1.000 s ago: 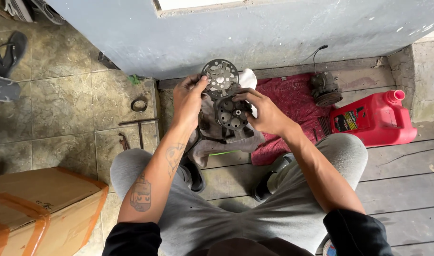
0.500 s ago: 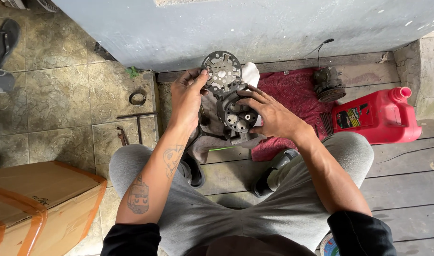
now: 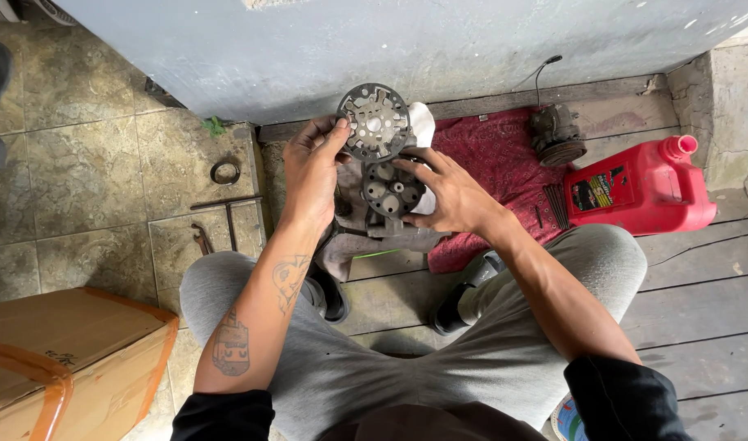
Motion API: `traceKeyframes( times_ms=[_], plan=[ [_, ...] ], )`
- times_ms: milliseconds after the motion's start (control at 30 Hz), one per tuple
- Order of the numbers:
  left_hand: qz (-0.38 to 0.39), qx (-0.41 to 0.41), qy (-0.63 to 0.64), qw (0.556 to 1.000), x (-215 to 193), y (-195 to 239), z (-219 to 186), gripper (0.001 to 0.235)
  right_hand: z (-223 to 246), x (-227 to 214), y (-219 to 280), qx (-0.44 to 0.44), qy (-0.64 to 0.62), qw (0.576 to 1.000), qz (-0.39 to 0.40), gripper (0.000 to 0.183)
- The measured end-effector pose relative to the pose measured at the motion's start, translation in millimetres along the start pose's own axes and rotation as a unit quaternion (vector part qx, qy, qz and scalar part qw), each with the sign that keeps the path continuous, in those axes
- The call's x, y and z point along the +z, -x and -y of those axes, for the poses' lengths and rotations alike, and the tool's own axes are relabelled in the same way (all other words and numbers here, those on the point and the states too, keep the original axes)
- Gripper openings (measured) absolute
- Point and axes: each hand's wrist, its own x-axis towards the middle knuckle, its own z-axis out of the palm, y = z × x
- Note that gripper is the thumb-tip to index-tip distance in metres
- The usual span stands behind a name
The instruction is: Disassembling and inspecting an automotive air conditioning compressor
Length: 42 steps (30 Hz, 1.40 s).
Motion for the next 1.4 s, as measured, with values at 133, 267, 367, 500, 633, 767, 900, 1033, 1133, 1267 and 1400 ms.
traceKeyframes(
  times_ms=[133,267,367,500,633,767,900,1033,1133,1267,1400],
  plan=[
    [0.013,-0.013,-0.010,1.000,-1,1,5,0.015,-19,13,-8,0.011,-0.009,1.000,-0.011,0.092],
    [0.020,-0.026,-0.018,0.999,-6,4,5,0.018,-18,13,-10,0.016,-0.016,1.000,-0.002,0.091],
    [0.007,-0.043,0.011,0.999,-6,5,2,0.020,-7,3,-10,0.016,-0.015,1.000,0.010,0.089],
    [-0.015,-0.089,0.052,0.995,-2,11,5,0.013,-9,4,-8,0.025,-0.012,0.999,0.037,0.085],
    [0.007,-0.109,0.066,0.992,2,11,17,0.018,24,-20,-12,0.047,-0.036,0.997,0.043,0.088],
    [0.021,-0.121,0.059,0.991,4,10,23,0.017,22,-20,-12,0.060,-0.061,0.995,0.050,0.090],
    [0.009,-0.127,0.061,0.990,3,7,33,0.018,22,-17,-13,0.063,-0.103,0.992,0.034,0.093],
    [-0.006,-0.110,0.070,0.991,-10,-14,57,0.014,-9,16,-3,0.068,-0.128,0.989,0.009,0.098],
    [-0.053,-0.106,0.142,0.983,-20,-26,82,0.010,-10,25,-3,0.082,-0.180,0.980,-0.014,0.103],
    [-0.111,-0.163,0.166,0.966,0,-5,80,0.039,-3,32,-4,0.148,-0.237,0.956,-0.089,0.134],
    [-0.109,-0.171,0.156,0.967,32,30,5,0.054,4,30,-11,0.290,-0.228,0.929,0.000,0.148]
  ],
)
